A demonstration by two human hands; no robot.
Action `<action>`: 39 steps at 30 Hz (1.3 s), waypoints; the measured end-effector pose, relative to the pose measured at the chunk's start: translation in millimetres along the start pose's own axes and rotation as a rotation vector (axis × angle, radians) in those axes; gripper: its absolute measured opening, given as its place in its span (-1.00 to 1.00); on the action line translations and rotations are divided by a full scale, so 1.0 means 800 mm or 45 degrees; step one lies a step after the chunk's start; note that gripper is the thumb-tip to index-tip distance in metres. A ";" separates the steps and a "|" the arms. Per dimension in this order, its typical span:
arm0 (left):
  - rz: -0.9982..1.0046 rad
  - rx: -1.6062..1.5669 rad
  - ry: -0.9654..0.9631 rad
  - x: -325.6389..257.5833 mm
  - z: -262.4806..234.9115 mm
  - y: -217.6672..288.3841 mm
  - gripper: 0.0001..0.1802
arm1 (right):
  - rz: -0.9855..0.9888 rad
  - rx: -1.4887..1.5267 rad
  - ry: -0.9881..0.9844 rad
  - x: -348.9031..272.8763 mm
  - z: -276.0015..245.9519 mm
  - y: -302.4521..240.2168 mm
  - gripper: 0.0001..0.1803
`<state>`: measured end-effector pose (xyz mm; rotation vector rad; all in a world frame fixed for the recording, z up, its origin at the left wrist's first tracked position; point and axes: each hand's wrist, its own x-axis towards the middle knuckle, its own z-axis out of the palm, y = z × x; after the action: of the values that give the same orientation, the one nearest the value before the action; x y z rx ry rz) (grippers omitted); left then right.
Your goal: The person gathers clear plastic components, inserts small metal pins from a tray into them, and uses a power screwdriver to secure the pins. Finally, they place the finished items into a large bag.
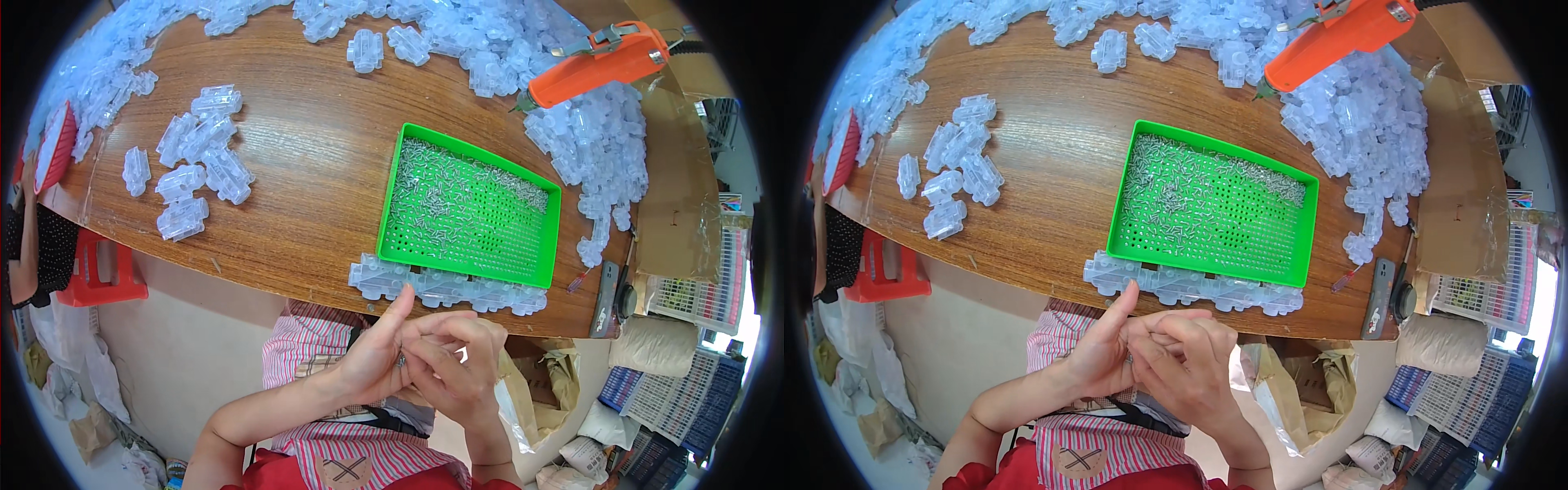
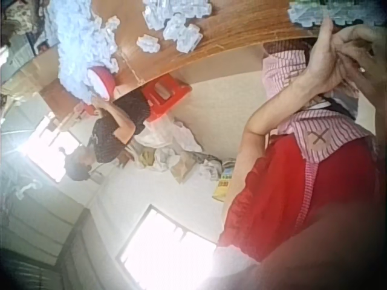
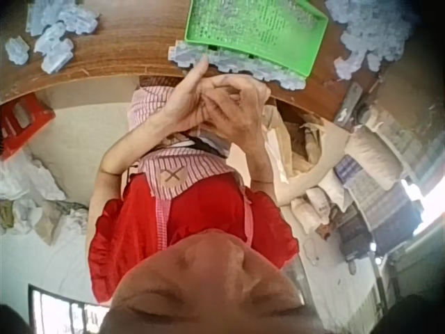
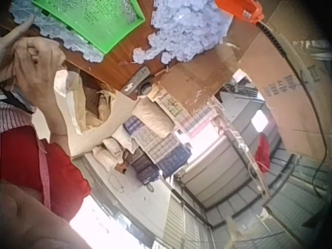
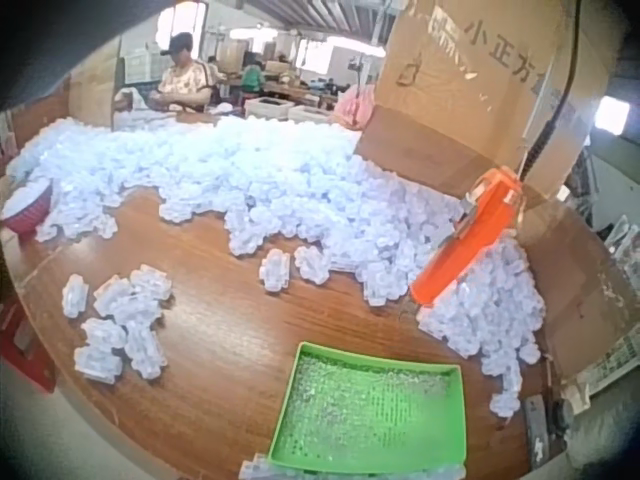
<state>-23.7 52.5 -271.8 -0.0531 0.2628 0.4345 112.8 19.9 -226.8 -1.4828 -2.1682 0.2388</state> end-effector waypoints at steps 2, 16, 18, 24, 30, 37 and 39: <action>-0.022 -0.004 -0.007 -0.003 -0.001 0.001 -0.08 | 0.011 0.042 0.005 0.000 0.002 0.006 -0.71; 0.214 0.180 0.354 -0.061 -0.023 0.036 -0.18 | 0.254 0.088 0.158 0.025 0.033 0.045 -0.79; 0.225 0.140 0.351 -0.063 -0.024 0.037 -0.18 | 0.272 0.043 0.169 0.025 0.033 0.043 -0.79; 0.225 0.137 0.322 -0.063 -0.021 0.037 -0.19 | 0.257 0.009 0.146 0.028 0.030 0.041 -0.77; 0.240 0.157 0.375 -0.062 -0.013 0.039 -0.18 | 0.248 -0.033 0.113 0.024 0.024 0.039 -0.76; 0.209 -0.170 0.043 -0.037 -0.002 0.037 -0.07 | 0.384 0.281 0.207 0.010 -0.001 0.007 -0.66; 0.178 -0.213 0.031 -0.031 0.001 0.036 -0.05 | 0.169 0.243 0.097 0.012 -0.007 -0.001 -0.65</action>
<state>-57.2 68.7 -264.6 -0.2050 0.2545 0.5946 112.0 27.7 -218.9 -1.5025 -1.9315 0.4164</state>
